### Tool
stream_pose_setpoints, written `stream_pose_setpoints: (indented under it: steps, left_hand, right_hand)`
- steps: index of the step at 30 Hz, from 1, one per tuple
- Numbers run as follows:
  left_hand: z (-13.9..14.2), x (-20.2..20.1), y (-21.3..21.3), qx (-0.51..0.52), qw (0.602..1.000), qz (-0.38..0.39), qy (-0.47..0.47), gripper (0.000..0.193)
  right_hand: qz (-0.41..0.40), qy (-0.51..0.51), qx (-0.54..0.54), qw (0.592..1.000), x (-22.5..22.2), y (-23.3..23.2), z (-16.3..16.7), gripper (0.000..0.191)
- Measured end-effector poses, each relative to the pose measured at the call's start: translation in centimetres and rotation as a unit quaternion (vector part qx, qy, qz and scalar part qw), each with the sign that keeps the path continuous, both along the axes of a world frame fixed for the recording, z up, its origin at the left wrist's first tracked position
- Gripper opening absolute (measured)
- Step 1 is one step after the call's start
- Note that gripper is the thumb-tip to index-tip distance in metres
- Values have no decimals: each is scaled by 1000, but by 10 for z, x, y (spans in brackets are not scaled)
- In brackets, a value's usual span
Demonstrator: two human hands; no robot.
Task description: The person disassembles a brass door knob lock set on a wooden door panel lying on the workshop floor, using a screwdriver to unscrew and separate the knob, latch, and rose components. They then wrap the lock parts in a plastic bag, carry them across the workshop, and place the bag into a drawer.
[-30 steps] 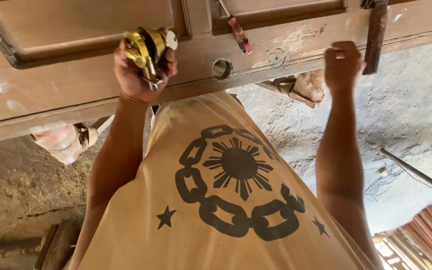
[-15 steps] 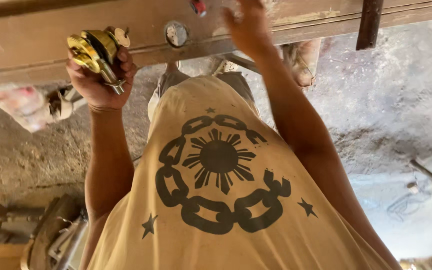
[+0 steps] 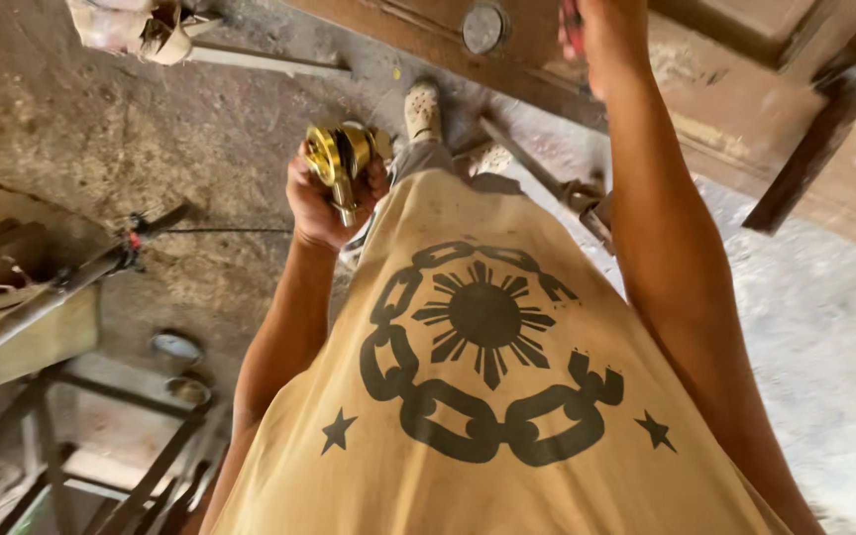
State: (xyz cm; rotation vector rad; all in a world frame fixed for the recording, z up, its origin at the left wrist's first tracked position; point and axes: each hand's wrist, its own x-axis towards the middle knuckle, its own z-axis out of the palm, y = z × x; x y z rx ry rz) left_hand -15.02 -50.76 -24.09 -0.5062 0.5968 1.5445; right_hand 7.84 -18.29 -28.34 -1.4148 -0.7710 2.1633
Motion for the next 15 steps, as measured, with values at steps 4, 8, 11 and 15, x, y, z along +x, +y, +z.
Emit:
stream_pose_setpoints:
  steps: [4, 8, 11, 15]
  left_hand:
    - [-27, 1, 8, 88, 996, 7, 7, 57]
    - [-51, -15, 25, 152, 985, -20, 74, 57]
    - [-54, -31, 45, 172, 984, -36, 34, 50]
    - [-46, -41, 78, 140, 985, -79, 68, 52]
  right_hand:
    - [65, 42, 35, 996, 36, -21, -1, 46]
    - [56, 195, 6, 979, 38, -65, 9, 25]
    - [25, 166, -55, 984, 20, -78, 39, 29]
    - [45, 55, 14, 997, 1, -71, 66, 12]
